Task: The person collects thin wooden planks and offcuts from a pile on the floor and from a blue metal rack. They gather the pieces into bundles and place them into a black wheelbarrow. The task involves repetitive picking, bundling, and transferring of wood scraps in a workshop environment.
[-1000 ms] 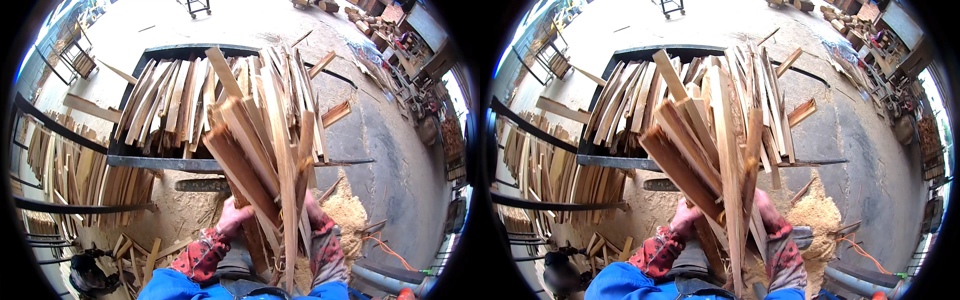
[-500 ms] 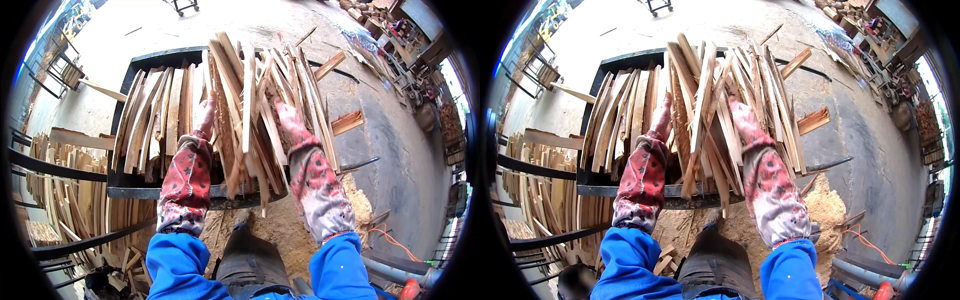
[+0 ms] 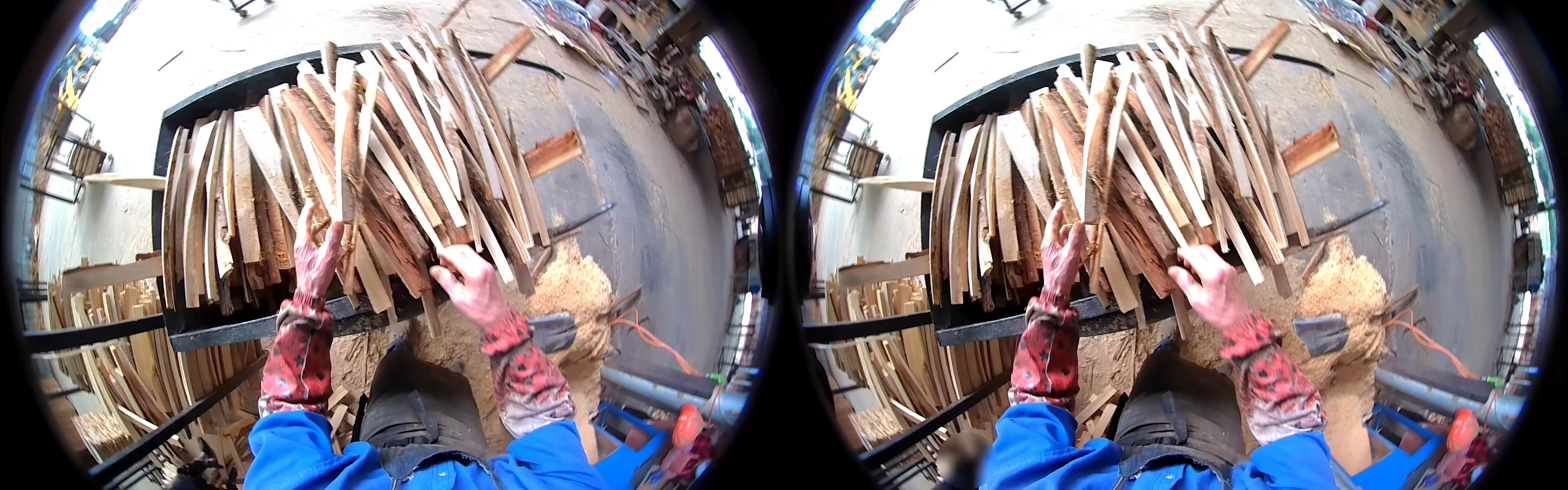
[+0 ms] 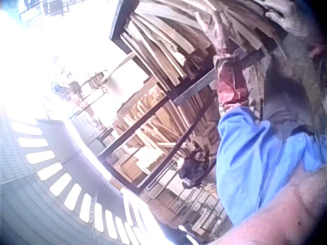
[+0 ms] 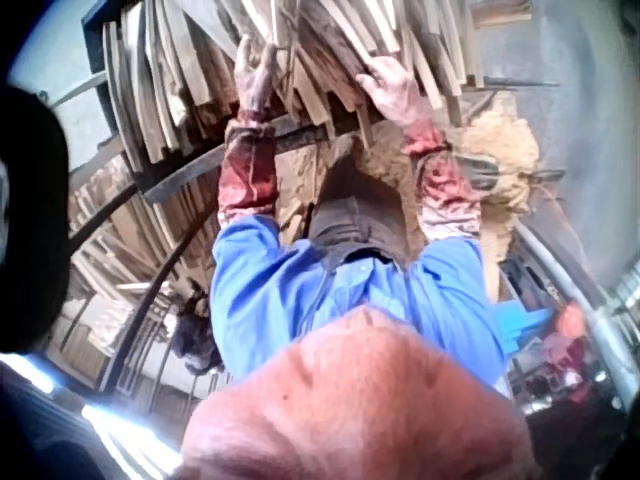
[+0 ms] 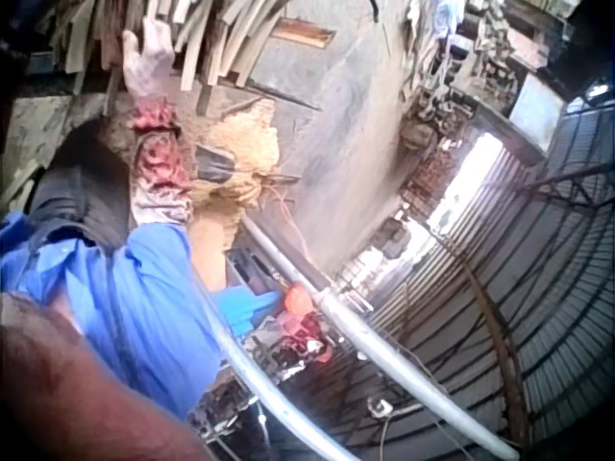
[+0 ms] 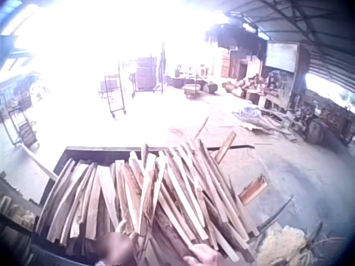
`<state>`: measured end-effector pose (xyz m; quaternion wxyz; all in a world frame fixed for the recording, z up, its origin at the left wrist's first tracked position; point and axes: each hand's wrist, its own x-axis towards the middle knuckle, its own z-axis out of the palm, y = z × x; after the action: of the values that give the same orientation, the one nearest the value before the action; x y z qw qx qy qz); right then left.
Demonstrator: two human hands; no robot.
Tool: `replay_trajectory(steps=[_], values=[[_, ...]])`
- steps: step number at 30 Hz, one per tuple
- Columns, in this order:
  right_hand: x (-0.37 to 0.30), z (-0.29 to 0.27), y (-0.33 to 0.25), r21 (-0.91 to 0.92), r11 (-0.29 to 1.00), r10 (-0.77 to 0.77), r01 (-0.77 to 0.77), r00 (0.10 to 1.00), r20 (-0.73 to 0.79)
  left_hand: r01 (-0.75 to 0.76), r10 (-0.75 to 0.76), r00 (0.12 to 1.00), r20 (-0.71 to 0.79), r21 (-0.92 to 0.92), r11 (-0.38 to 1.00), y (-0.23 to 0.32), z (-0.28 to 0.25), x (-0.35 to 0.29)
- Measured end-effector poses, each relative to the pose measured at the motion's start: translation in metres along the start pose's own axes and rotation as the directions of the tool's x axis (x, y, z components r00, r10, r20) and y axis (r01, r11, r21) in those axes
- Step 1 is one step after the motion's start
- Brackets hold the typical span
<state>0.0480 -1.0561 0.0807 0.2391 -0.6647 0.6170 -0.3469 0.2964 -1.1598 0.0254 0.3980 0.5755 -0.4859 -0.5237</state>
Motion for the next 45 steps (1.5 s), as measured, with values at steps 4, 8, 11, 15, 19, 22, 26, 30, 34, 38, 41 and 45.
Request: replay_trajectory(steps=[4,8,11,15,19,22,26,30,34,38,41,45], values=[[-0.083,-0.013,-0.004,0.042,0.982,0.183,-0.185,0.982,0.038,-0.345,0.357,0.933,-0.041,0.182,0.921,0.002,0.015,-0.024],[-0.153,0.027,0.018,0.197,0.848,0.468,-0.491,0.870,0.157,-0.483,0.459,0.875,0.156,0.203,0.852,0.017,0.057,-0.027],[-0.173,0.060,0.034,0.334,0.680,0.606,-0.653,0.757,0.245,-0.372,0.332,0.919,0.213,0.189,0.909,0.031,0.080,-0.033],[-0.167,0.079,0.051,0.434,0.650,0.612,-0.624,0.768,0.187,-0.261,0.210,0.955,0.211,0.250,0.932,0.016,0.073,-0.035],[-0.163,0.090,0.063,0.403,0.721,0.570,-0.564,0.813,0.119,-0.234,0.195,0.969,0.152,0.308,0.922,0.003,0.077,-0.046],[-0.141,0.105,0.066,0.475,0.746,0.517,-0.466,0.855,0.026,-0.347,0.302,0.938,0.172,0.400,0.848,-0.006,0.084,-0.052],[-0.114,0.098,0.073,0.534,0.786,0.467,-0.312,0.866,-0.180,-0.352,0.342,0.934,0.104,0.437,0.828,-0.006,0.087,-0.070],[-0.155,0.063,0.086,0.450,0.837,0.378,-0.310,0.923,-0.067,-0.414,0.408,0.903,0.136,0.527,0.742,0.005,0.105,-0.107],[-0.238,0.063,0.117,0.368,0.802,0.521,-0.471,0.852,-0.044,-0.421,0.373,0.906,0.200,0.328,0.846,0.034,0.161,-0.184],[-0.332,0.044,0.145,0.294,0.731,0.656,-0.616,0.753,-0.050,-0.674,0.511,0.737,0.443,0.422,0.606,0.041,0.210,-0.234],[-0.392,0.030,0.163,0.299,0.638,0.755,-0.709,0.653,-0.063,-0.688,0.516,0.672,0.531,0.192,0.700,0.032,0.266,-0.283],[-0.464,0.013,0.184,0.405,0.614,0.788,-0.677,0.558,-0.261,-0.437,0.271,0.540,0.796,-0.010,0.899,-0.047,0.307,-0.295]])
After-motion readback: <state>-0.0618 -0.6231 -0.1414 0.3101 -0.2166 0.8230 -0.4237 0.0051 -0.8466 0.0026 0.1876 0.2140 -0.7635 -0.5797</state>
